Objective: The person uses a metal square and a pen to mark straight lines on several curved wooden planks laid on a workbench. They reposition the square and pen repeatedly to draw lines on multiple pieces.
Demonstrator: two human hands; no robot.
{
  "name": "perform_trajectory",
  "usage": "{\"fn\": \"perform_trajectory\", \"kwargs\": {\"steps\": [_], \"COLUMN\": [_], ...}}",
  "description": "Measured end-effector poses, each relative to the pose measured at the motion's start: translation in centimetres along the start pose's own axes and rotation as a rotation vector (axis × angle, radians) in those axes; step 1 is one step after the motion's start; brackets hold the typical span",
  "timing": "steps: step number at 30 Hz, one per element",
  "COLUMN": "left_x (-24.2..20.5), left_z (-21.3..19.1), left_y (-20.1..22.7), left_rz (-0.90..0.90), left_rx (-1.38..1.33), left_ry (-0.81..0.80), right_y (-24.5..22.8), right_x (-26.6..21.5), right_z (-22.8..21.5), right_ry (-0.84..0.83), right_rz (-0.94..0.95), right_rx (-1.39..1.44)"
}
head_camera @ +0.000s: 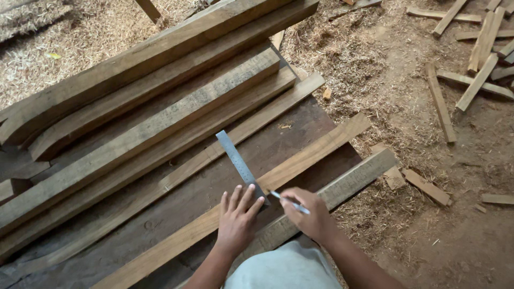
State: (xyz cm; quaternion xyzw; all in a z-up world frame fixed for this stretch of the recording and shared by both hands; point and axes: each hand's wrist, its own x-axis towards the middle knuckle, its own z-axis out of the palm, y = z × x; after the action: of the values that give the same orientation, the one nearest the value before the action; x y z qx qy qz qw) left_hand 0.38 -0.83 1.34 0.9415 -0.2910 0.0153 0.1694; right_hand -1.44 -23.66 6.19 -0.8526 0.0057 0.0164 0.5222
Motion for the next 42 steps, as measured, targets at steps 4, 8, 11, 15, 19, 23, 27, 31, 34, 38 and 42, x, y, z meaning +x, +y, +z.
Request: {"fn": "perform_trajectory", "kwargs": {"steps": [4, 8, 11, 15, 19, 23, 27, 31, 34, 38, 42], "left_x": [0.0, 0.2, 0.3, 0.5, 0.7, 0.3, 0.1, 0.1, -1.1, -3.5, -4.9], "left_z": [-0.1, 0.0, -0.3, -0.8, -0.7, -0.5, 0.0, 0.0, -1.3, -3.7, -6.5], "left_y": [-0.1, 0.2, 0.3, 0.4, 0.5, 0.3, 0.1, 0.1, 0.0, 1.2, 3.6], "left_rz": [-0.001, -0.008, -0.017, -0.047, -0.042, -0.019, -0.031, 0.001, -0.016, -0.167, -0.169], "left_rx": [-0.021, -0.040, -0.025, -0.066, -0.072, -0.041, -0.053, -0.056, -0.066, -0.374, -0.542], "left_ry": [0.007, 0.002, -0.024, -0.077, -0.082, -0.036, -0.062, 0.011, 0.027, 0.130, 0.311], "right_y": [-0.8, -0.4, 0.0, -0.1, -1.0, -1.0, 0.9, 2.1, 2.6, 4.6, 6.1], "right_x": [2.7, 3.3, 2.7, 2.9, 4.6, 4.8, 1.9, -1.8, -4.0, -6.2, -7.9], "right_z": [0.9, 0.8, 0.0, -1.0, -0.4, 0.0, -1.9, -3.5, -4.1, -3.9, -2.2], "right_ry": [0.061, -0.021, -0.068, -0.104, 0.034, -0.081, -0.194, 0.046, 0.123, 0.192, 0.123], "right_rz": [-0.255, -0.269, -0.344, -0.327, -0.432, -0.307, -0.227, -0.165, 0.055, -0.082, -0.135], "right_rx": [0.015, -0.037, -0.077, -0.163, -0.093, -0.103, -0.186, -0.100, -0.054, -0.021, 0.058]}}
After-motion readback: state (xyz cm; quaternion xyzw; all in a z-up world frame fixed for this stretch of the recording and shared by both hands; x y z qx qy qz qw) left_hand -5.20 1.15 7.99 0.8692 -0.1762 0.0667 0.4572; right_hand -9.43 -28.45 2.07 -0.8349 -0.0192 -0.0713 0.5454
